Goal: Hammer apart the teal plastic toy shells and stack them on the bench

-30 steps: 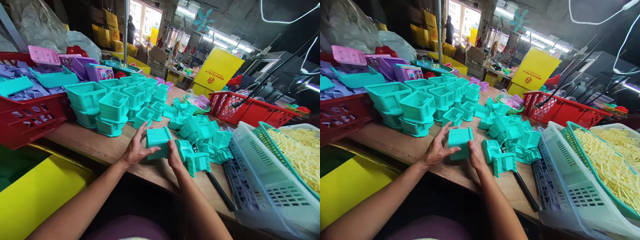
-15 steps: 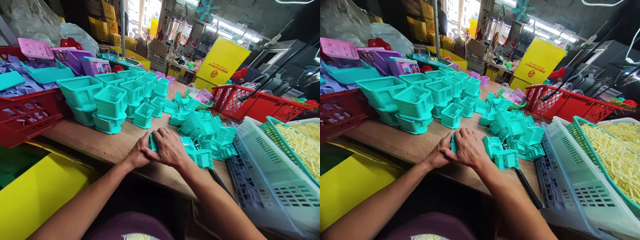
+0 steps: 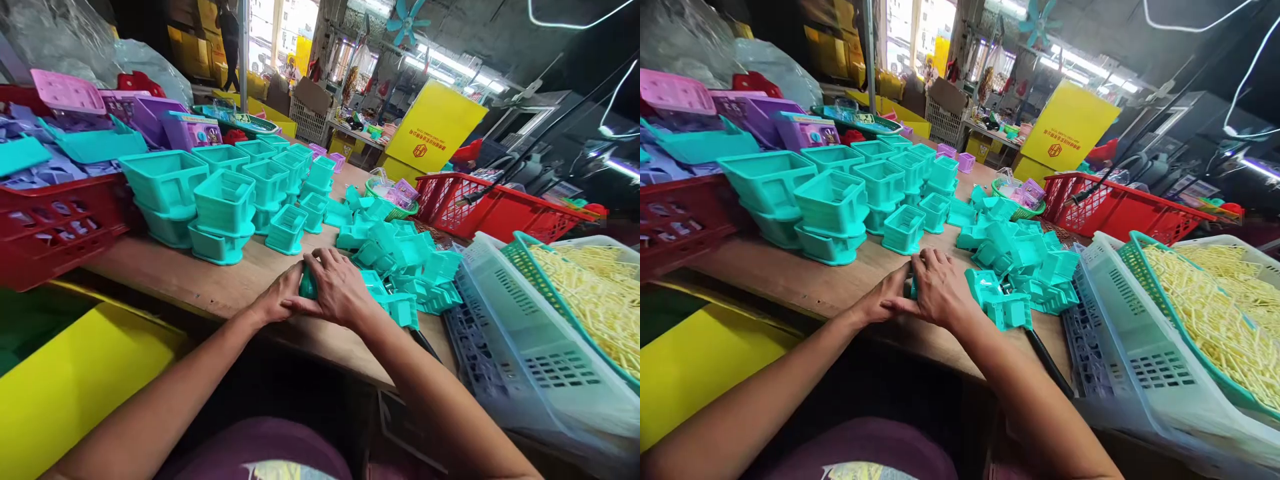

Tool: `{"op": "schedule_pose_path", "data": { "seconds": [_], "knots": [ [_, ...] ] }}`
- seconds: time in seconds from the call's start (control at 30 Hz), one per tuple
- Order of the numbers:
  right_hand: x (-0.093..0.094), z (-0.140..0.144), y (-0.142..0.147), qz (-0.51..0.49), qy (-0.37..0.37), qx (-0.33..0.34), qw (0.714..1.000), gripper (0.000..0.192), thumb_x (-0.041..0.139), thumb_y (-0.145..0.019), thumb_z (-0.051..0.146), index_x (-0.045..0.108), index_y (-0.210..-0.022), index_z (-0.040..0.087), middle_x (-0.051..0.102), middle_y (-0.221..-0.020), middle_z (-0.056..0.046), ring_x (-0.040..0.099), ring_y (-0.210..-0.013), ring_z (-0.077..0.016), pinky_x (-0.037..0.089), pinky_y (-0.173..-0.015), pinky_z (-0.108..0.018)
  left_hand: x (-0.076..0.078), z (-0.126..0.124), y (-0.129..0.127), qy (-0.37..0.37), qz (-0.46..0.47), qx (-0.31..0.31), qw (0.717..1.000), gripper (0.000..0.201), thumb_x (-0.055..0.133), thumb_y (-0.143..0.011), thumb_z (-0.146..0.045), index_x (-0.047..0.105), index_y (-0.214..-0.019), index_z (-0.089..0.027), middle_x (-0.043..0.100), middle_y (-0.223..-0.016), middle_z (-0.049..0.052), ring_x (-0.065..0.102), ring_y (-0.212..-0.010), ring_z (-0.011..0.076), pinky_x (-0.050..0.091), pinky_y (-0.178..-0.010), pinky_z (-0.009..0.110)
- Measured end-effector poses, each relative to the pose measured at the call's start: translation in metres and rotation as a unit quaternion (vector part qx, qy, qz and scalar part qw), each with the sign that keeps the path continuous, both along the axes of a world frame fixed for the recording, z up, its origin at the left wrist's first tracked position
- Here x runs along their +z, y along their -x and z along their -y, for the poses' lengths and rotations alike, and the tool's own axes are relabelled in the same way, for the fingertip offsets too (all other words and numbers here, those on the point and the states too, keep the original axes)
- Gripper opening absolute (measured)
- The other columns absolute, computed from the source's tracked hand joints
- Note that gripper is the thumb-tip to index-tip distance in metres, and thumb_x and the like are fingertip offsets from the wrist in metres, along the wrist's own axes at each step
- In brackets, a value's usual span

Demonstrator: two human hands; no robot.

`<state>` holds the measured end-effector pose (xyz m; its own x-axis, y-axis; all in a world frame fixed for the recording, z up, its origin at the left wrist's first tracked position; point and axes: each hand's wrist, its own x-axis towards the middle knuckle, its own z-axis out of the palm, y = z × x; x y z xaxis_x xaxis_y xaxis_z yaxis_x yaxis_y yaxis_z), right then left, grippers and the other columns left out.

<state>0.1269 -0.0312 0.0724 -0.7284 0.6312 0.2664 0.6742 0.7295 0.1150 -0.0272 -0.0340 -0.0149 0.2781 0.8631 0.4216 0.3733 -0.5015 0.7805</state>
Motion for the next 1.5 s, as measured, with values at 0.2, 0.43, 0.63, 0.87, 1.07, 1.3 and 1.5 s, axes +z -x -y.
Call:
{"op": "schedule_pose_path", "data": {
  "seconds": [0.2,0.43,0.63,0.87,1.07,1.3,1.5],
  "knots": [
    [-0.003,-0.003,0.014,0.085,0.000,-0.042,0.996,0.065,0.027,-0.095,0.070,0.061,-0.105,0.015,0.060,-0.105,-0.014,0.057,-0.098,-0.0285,0.048,-0.077,-0.038,-0.010,-0.003,-0.008,0.027,0.055,0.010,0.998,0.040,0.066,-0.073,-0.022,0.051,-0.109,-0.018,0.064,-0.103,0.006,0.063,-0.101,0.0252,0.052,-0.091,0.038],
    [0.006,-0.004,0.014,0.051,0.036,-0.041,0.997,0.062,0.032,-0.096,0.066,0.062,-0.109,0.013,0.060,-0.107,-0.015,0.056,-0.103,-0.0291,0.050,-0.084,-0.041,-0.004,0.000,-0.006,0.044,0.077,-0.013,0.996,0.048,0.071,-0.073,-0.025,0.053,-0.117,-0.015,0.064,-0.116,0.009,0.062,-0.107,0.0261,0.053,-0.090,0.037],
    [0.008,0.015,-0.034,-0.131,0.069,0.036,0.988,0.086,0.065,-0.083,0.062,0.033,-0.148,0.016,0.048,-0.139,-0.015,0.045,-0.125,-0.0302,0.042,-0.106,-0.047,0.029,0.003,0.018,-0.080,-0.036,-0.063,0.994,0.078,0.075,-0.075,-0.033,0.040,-0.143,-0.020,0.050,-0.144,0.013,0.043,-0.136,0.0319,0.033,-0.117,0.050],
    [-0.057,0.024,-0.056,-0.266,0.015,-0.039,0.963,0.048,0.064,-0.090,0.032,0.049,-0.134,0.019,0.057,-0.111,-0.012,0.056,-0.103,-0.0258,0.054,-0.088,-0.042,0.035,-0.001,0.013,-0.174,-0.132,-0.022,0.976,0.077,0.052,-0.072,-0.002,0.044,-0.145,-0.025,0.034,-0.157,0.008,0.024,-0.148,0.0305,0.020,-0.122,0.055],
    [-0.065,0.049,-0.042,-0.321,0.006,0.018,0.947,0.052,0.055,-0.093,0.016,0.042,-0.143,0.024,0.050,-0.131,-0.013,0.051,-0.123,-0.0234,0.050,-0.101,-0.040,0.013,0.003,0.025,0.136,0.114,-0.017,0.984,0.053,0.052,-0.089,-0.036,0.049,-0.139,-0.018,0.055,-0.140,0.014,0.051,-0.131,0.0312,0.043,-0.110,0.049],
    [-0.099,0.071,-0.180,-0.269,-0.126,-0.306,0.905,0.041,0.054,-0.094,0.039,0.055,-0.129,0.017,0.058,-0.116,-0.015,0.054,-0.111,-0.0301,0.048,-0.096,-0.051,0.018,-0.010,0.007,-0.059,-0.064,0.171,0.981,0.094,0.074,-0.070,-0.063,0.040,-0.146,-0.019,0.048,-0.144,0.017,0.041,-0.136,0.0349,0.035,-0.113,0.053],
    [-0.120,0.083,-0.240,-0.073,-0.020,-0.454,0.888,0.036,0.046,-0.098,0.044,0.063,-0.116,0.018,0.062,-0.103,-0.012,0.057,-0.100,-0.0279,0.048,-0.080,-0.038,0.026,-0.031,0.016,-0.097,-0.109,0.029,0.989,0.032,0.061,-0.086,-0.049,0.070,-0.101,-0.022,0.068,-0.120,0.009,0.057,-0.118,0.0282,0.042,-0.107,0.049]
  ]
}}
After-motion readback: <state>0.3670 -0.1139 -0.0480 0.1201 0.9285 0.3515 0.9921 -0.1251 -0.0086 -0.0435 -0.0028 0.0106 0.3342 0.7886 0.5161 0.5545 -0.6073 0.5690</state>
